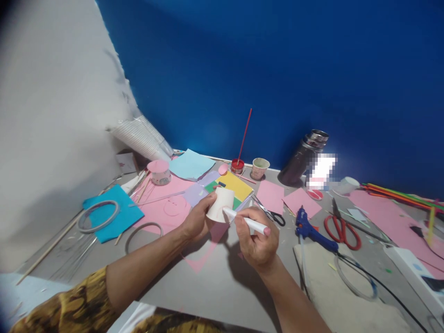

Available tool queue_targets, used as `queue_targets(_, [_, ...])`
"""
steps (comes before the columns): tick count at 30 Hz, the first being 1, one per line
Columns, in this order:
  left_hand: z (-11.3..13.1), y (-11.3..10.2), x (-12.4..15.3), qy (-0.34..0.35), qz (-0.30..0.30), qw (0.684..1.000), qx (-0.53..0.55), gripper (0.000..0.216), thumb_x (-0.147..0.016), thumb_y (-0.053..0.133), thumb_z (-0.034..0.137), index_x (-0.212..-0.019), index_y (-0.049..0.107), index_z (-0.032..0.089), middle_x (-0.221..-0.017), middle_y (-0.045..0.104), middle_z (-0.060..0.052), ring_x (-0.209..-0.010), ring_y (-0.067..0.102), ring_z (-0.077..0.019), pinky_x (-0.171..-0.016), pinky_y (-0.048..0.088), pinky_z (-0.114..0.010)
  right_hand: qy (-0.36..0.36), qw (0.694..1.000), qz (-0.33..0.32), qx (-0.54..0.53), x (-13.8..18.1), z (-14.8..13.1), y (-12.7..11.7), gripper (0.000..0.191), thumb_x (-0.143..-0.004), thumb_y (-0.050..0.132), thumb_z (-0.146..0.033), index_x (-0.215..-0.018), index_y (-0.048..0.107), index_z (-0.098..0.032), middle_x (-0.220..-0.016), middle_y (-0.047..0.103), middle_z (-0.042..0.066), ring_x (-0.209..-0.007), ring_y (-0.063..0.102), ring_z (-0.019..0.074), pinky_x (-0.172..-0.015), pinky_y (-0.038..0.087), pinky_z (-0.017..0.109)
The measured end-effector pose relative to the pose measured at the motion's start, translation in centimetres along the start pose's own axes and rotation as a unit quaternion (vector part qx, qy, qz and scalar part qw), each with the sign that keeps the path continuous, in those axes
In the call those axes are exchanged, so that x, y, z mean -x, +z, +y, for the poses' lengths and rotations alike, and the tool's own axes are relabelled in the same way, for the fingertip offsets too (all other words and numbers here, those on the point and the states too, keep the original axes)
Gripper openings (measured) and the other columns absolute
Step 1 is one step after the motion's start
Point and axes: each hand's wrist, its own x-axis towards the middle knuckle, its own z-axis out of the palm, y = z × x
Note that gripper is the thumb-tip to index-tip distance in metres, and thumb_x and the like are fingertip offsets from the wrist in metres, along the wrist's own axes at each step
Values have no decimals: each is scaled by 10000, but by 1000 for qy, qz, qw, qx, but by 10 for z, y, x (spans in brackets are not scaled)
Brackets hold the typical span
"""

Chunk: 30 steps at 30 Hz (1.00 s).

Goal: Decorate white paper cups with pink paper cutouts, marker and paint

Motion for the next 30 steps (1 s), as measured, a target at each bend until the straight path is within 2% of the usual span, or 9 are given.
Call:
queue_targets(7, [1,3,2,9,4,1000,-2,362,-761,786,424,-958,636,159,-808,621,-11,-708,603,-151,-640,520,-256,24,1000,3,2,1,5,2,59,-933,621,-165,-912,658,-206,-741,712,10,-623,699,166,-594,556,284])
queue_targets(11, [-2,1,1,16,-15,1000,-10,348,-783,772,427,-967,648,159,-814,627,-8,-716,596,-142,-668,512,-248,12,1000,-9,1,0,1,2,63,-932,620,-164,-909,662,-203,-742,711,11,-633,706,168,-599,562,283])
queue_targets(15, [-2,0,0,18,-8,1000,-11,352,-779,774,432,-966,645,163,-815,631,-8,-715,596,-142,-658,507,-245,-6,1000,-7,-2,1,1,0,68,-928,620,-157,-905,666,-202,-754,710,14,-628,704,165,-593,561,281])
queue_targets(21, [-1,2,1,13,-8,1000,-13,380,-762,789,448,-965,639,165,-825,629,-11,-725,604,-153,-666,514,-260,31,999,5,4,3,7,1,59,-934,624,-168,-909,661,-208,-745,708,3,-618,699,159,-595,551,277])
queue_targets(27, [-3,-1,0,30,-19,999,-21,340,-787,777,432,-944,638,164,-813,616,1,-718,586,-132,-660,496,-231,7,1000,-24,6,-1,1,1,74,-940,613,-180,-887,659,-201,-722,696,3,-610,692,155,-591,548,268])
queue_targets(30, [-2,-1,0,27,-17,999,-24,355,-786,777,446,-949,639,162,-815,618,-2,-722,592,-136,-664,497,-237,7,1000,-15,-3,0,2,1,57,-935,620,-174,-908,660,-202,-748,706,9,-628,700,160,-586,548,268])
